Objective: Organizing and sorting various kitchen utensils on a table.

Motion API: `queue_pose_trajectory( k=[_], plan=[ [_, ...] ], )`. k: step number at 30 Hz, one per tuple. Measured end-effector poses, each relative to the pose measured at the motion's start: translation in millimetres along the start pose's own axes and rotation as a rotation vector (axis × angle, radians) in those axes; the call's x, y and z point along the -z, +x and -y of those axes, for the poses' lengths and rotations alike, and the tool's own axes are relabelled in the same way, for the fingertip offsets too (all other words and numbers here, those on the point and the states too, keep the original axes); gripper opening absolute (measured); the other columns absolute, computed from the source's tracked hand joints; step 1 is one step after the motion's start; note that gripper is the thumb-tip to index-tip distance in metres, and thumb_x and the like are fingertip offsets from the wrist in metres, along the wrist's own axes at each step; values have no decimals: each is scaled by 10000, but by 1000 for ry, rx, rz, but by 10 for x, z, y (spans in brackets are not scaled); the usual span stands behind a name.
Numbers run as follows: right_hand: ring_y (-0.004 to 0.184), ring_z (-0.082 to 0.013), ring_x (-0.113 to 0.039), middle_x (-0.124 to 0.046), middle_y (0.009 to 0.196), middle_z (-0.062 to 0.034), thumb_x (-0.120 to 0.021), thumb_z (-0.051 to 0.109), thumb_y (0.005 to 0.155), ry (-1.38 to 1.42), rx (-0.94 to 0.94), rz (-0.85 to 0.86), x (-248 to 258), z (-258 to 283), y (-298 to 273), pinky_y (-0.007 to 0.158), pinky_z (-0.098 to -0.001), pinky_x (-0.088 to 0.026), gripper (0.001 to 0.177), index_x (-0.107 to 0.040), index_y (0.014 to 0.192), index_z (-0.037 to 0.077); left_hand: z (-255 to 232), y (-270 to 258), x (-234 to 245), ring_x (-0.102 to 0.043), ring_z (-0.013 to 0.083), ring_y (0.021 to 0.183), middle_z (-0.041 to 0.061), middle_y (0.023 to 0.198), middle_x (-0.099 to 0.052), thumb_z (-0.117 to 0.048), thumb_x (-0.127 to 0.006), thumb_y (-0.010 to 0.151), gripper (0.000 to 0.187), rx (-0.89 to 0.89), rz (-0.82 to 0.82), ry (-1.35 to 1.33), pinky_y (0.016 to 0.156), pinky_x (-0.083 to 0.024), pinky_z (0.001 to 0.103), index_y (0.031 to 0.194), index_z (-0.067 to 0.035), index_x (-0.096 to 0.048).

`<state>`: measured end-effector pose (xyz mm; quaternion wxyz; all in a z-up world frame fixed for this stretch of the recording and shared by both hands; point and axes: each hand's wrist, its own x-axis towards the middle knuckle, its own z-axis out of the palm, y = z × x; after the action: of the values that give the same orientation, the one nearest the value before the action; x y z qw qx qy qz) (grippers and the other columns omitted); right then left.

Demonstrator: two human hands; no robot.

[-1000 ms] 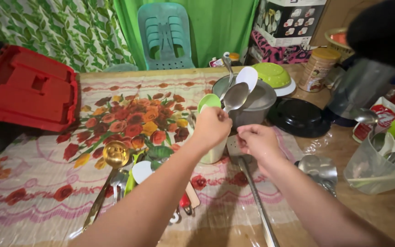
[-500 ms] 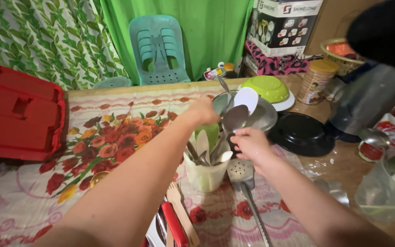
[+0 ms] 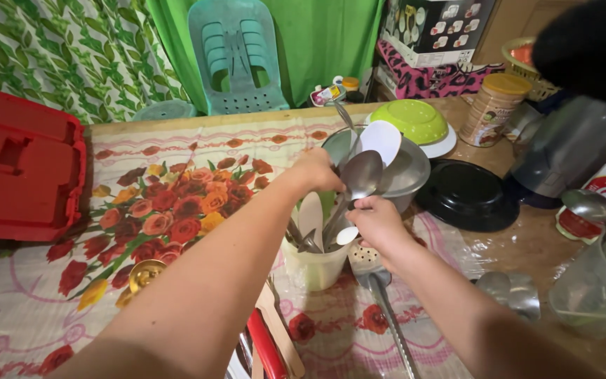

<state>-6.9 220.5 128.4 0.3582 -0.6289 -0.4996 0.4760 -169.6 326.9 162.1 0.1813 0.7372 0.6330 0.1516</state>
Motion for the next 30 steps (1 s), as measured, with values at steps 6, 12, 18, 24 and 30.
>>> queue_pose_trajectory(
  k=[6, 12, 18, 24, 30],
  plan=[
    [930, -188, -620, -690, 1136, -43, -709, 230, 862, -5, -4, 19, -9, -46, -9, 750, -377, -508, 464, -611, 1293, 89, 319, -68, 129, -707, 216, 683, 149, 770, -755, -326, -932, 660, 424, -144, -62, -188, 688, -548, 352, 891, 4, -801],
    [971, -186, -631, -682, 1164, -65, -725, 232, 844, -51, -24, 16, -55, -93, 31, 767, -384, -534, 516, -587, 1326, 111, 309, -352, 646, -582, 71, 578, -7, 691, -712, -194, -875, 756, 232, -150, -182, -684, 519, -463, 268, 925, -53, -801],
    [981, -200, -654, -711, 1151, -74, -717, 222, 842, -77, -10, 4, -75, -113, 5, 728, -387, -549, 524, -579, 1332, 101, -11, -638, 1322, -568, 68, 561, 6, 664, -677, -206, -827, 858, 205, -304, -575, -741, 503, -466, 255, 842, -10, -772],
    [980, -170, -664, -702, 1133, -100, -735, 193, 863, -61, 227, -179, -19, -285, 113, 837, -320, -523, 454, -613, 1278, 55, -418, -1003, 1909, -646, 50, 605, -5, 725, -705, -184, -811, 908, 198, -521, -773, -838, 550, -579, 229, 877, 3, -756],
    [929, -169, -661, -713, 1024, -82, -676, 181, 918, 51, 538, -328, 128, -163, -263, 835, -308, -517, 288, -666, 1168, 36, -780, -1414, 1819, -649, 38, 620, -8, 767, -721, -156, -813, 875, 167, -612, -759, -910, 513, -577, 218, 904, -2, -754]
  ],
)
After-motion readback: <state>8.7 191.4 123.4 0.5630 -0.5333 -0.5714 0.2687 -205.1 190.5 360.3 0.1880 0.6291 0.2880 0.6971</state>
